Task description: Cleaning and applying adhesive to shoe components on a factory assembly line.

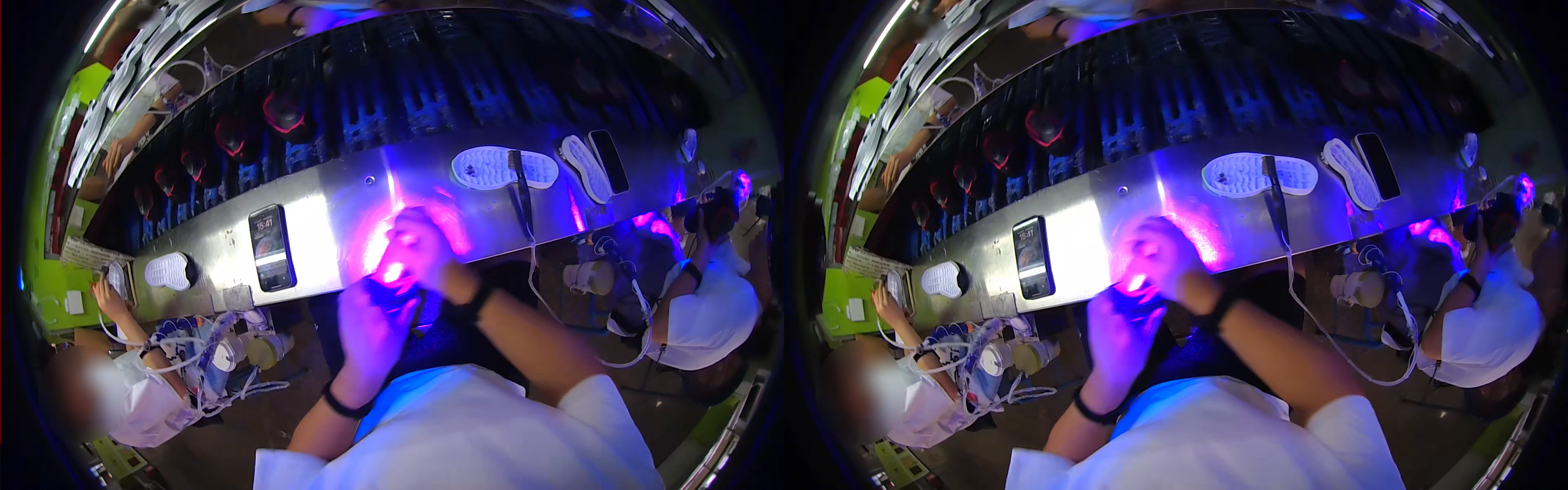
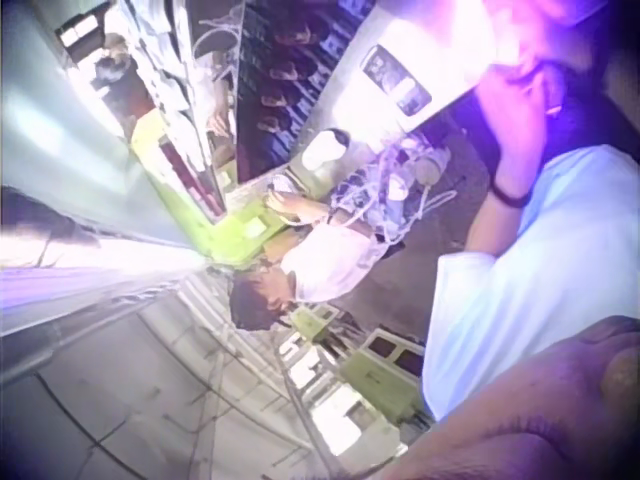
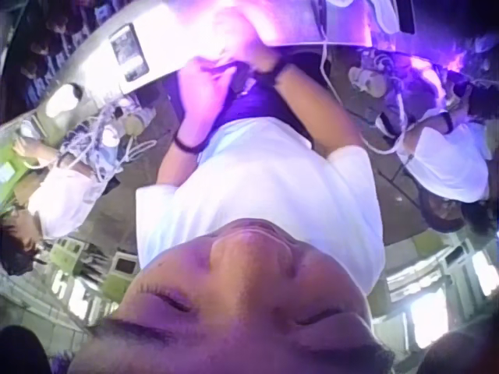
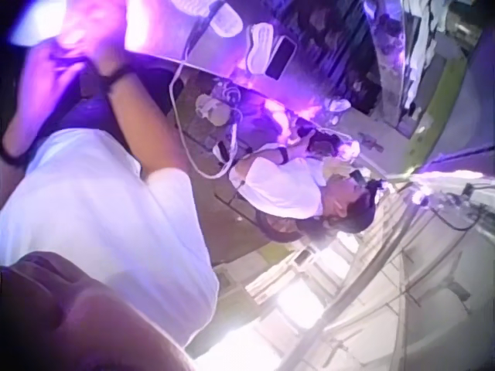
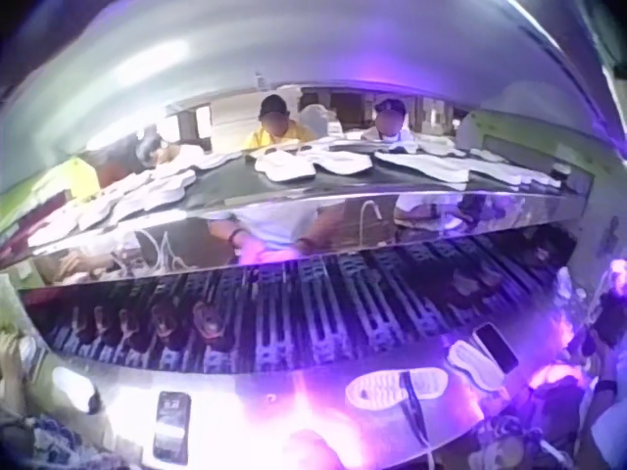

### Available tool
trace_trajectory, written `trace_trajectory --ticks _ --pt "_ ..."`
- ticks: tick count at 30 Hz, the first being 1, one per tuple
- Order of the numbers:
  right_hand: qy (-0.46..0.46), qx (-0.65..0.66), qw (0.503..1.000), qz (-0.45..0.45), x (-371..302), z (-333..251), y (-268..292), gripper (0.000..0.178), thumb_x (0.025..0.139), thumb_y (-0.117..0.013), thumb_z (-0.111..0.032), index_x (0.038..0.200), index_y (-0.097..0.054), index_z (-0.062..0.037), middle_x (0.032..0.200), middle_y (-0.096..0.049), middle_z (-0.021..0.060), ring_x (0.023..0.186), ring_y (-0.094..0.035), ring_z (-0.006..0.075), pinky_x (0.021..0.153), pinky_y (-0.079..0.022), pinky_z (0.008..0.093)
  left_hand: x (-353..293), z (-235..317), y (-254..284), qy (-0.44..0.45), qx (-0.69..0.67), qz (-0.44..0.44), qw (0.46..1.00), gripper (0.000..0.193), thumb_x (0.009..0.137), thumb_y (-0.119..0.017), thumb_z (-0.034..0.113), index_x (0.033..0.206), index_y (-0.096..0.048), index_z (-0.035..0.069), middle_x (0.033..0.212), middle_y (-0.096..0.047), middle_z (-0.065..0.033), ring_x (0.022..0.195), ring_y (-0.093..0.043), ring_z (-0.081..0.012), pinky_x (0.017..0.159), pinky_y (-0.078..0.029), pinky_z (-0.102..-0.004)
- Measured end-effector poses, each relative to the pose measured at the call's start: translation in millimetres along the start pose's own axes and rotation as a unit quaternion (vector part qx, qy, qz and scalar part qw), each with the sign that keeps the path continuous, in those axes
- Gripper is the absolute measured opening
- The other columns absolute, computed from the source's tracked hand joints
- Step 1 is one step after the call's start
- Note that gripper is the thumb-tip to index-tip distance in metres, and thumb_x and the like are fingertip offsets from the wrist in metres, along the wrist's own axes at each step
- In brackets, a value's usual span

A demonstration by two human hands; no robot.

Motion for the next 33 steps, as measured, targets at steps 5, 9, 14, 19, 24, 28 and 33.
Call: trace_trajectory --ticks 5,9,14,19,24,28,33 --pt "0.047 -0.068 0.989 -0.12 12.7 -42.7 -61.3 0.021 0.087 -0.069 -0.017 0.077 -0.059 -0.0023 0.08 -0.059 0.0125 0.08 -0.059 0.0348 0.074 -0.047 0.0469 -28.7 -13.2 44.6 0.098 0.108 0.108 0.983 0.039 0.079 -0.085 0.028 0.103 -0.073 0.0 0.101 -0.064 -0.0176 0.1 -0.063 -0.0363 0.088 -0.05 -0.0478" --pt "0.02 -0.078 0.997 -0.007 -10.5 -23.2 19.3 0.016 0.089 -0.069 -0.016 0.093 -0.068 -0.0002 0.097 -0.065 0.0164 0.093 -0.064 0.0341 0.087 -0.051 0.0436 -4.7 22.1 0.1 -0.039 0.042 -0.018 0.998 0.059 0.08 -0.085 0.032 0.12 -0.06 -0.004 0.111 -0.06 -0.0201 0.101 -0.063 -0.0367 0.089 -0.052 -0.0463" --pt "-0.156 -0.098 0.979 0.084 -37.2 -27.7 147.1 0.011 0.095 -0.061 -0.008 0.095 -0.066 0.0027 0.097 -0.065 0.0106 0.094 -0.064 0.0261 0.085 -0.051 0.0345 22.6 91.4 -69.2 -0.062 0.099 -0.074 0.99 0.073 0.083 -0.078 0.045 0.13 -0.052 -0.005 0.114 -0.058 -0.0211 0.105 -0.06 -0.0386 0.092 -0.049 -0.0468" --pt "-0.101 -0.158 0.982 0.029 -19.4 -28.4 118.7 0.011 0.093 -0.063 -0.008 0.094 -0.065 0.0024 0.097 -0.064 0.0119 0.094 -0.062 0.0289 0.085 -0.051 0.0361 22.0 75.1 -48.0 -0.043 0.107 -0.086 0.99 0.073 0.082 -0.08 0.044 0.125 -0.053 -0.008 0.115 -0.059 -0.0208 0.108 -0.058 -0.0376 0.09 -0.049 -0.0453" --pt "0.054 -0.046 0.994 -0.084 4.7 -22.2 -21.5 0.017 0.092 -0.068 -0.019 0.094 -0.067 -0.0015 0.094 -0.062 0.0155 0.093 -0.061 0.0353 0.084 -0.05 0.0435 -8.6 -3.6 21.7 0.019 -0.032 -0.006 0.999 0.05 0.077 -0.087 0.026 0.113 -0.065 -0.001 0.106 -0.062 -0.0192 0.095 -0.06 -0.0393 0.083 -0.049 -0.0467" --pt "0.026 -0.074 0.982 -0.171 5.1 -36.4 -45.2 0.021 0.092 -0.069 -0.02 0.084 -0.061 -0.0026 0.087 -0.058 0.0136 0.088 -0.058 0.034 0.078 -0.048 0.0455 -28.2 -8.2 49.6 0.083 0.092 0.048 0.991 0.045 0.078 -0.086 0.026 0.108 -0.068 -0.002 0.112 -0.059 -0.0213 0.104 -0.057 -0.0397 0.09 -0.047 -0.0474" --pt "0.005 -0.078 0.997 -0.028 -10.2 -38.6 39.9 0.017 0.092 -0.067 -0.016 0.09 -0.061 0.0006 0.092 -0.06 0.0153 0.091 -0.061 0.0338 0.082 -0.05 0.0427 0.5 28.8 -2.4 -0.106 0.087 -0.002 0.991 0.055 0.079 -0.086 0.028 0.121 -0.064 0.0 0.109 -0.062 -0.0194 0.1 -0.06 -0.038 0.085 -0.05 -0.0467"
Point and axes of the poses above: each hand's wrist, its own x-axis towards the middle knuckle, its own y-axis out of the back of the hand, z = x × y, the point moved 5 cm from there along x, towards the middle knuckle
